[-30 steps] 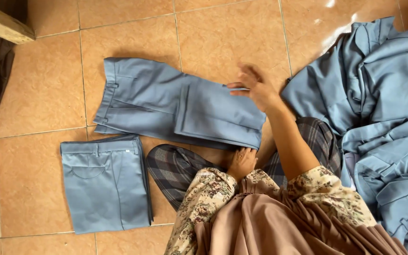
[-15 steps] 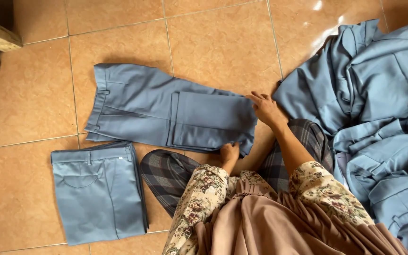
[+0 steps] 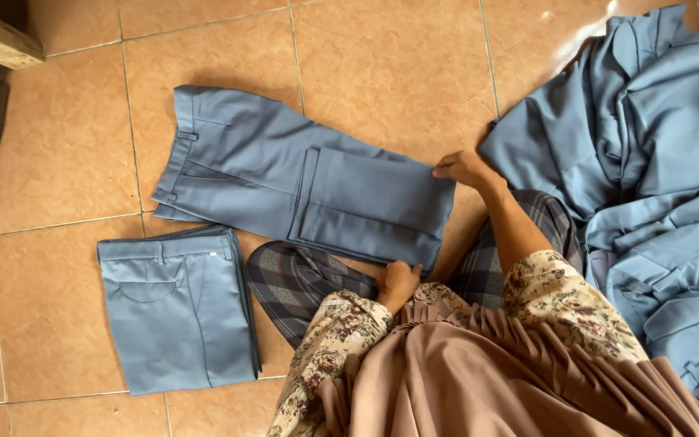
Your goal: Folding blue uniform pants and stacking them neatly on the floor.
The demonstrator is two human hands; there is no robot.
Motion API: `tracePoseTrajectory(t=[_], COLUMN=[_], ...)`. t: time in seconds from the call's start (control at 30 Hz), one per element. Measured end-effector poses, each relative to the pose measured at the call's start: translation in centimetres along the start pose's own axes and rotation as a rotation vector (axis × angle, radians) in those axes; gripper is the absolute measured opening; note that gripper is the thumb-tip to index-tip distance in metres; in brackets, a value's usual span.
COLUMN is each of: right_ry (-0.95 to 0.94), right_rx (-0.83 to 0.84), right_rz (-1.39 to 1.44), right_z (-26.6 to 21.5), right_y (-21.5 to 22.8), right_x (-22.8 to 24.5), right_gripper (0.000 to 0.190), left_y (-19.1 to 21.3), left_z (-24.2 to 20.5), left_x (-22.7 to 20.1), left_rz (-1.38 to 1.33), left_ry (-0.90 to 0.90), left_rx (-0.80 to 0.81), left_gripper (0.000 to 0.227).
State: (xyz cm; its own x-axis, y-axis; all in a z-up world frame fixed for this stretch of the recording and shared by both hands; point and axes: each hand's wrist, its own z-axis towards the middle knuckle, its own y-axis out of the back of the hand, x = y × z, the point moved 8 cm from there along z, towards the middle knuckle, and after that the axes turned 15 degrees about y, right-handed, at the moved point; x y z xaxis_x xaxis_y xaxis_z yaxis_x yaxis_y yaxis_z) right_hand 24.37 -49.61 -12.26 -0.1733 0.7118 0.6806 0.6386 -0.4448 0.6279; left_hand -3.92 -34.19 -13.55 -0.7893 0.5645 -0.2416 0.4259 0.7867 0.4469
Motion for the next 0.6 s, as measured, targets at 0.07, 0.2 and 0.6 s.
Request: tracePoseTrajectory(t=[0.07, 0.2, 0.6], right_ry=[0.089, 0.123, 0.123], right_rx=[-0.14, -0.128, -0.095], right_rz=[0.063, -0.015, -0.123], right_z=[1.3, 2.0, 2.8], right_y=[1.1, 2.2, 4.1], right_x=[0.1, 1.7, 3.8], right_gripper=[0.035, 0.036, 0.029], left_y=[-0.1, -0.8, -2.0], left_z=[-0.5, -0.3, -3.0], left_x=[-2.4, -5.2, -7.5], left_rz=[0.247, 0.223, 0.425], left_ry=[-0.296, -0.763, -1.173], left_rx=[-0.324, -0.528, -1.003], left_gripper=[0.048, 0.022, 0.011])
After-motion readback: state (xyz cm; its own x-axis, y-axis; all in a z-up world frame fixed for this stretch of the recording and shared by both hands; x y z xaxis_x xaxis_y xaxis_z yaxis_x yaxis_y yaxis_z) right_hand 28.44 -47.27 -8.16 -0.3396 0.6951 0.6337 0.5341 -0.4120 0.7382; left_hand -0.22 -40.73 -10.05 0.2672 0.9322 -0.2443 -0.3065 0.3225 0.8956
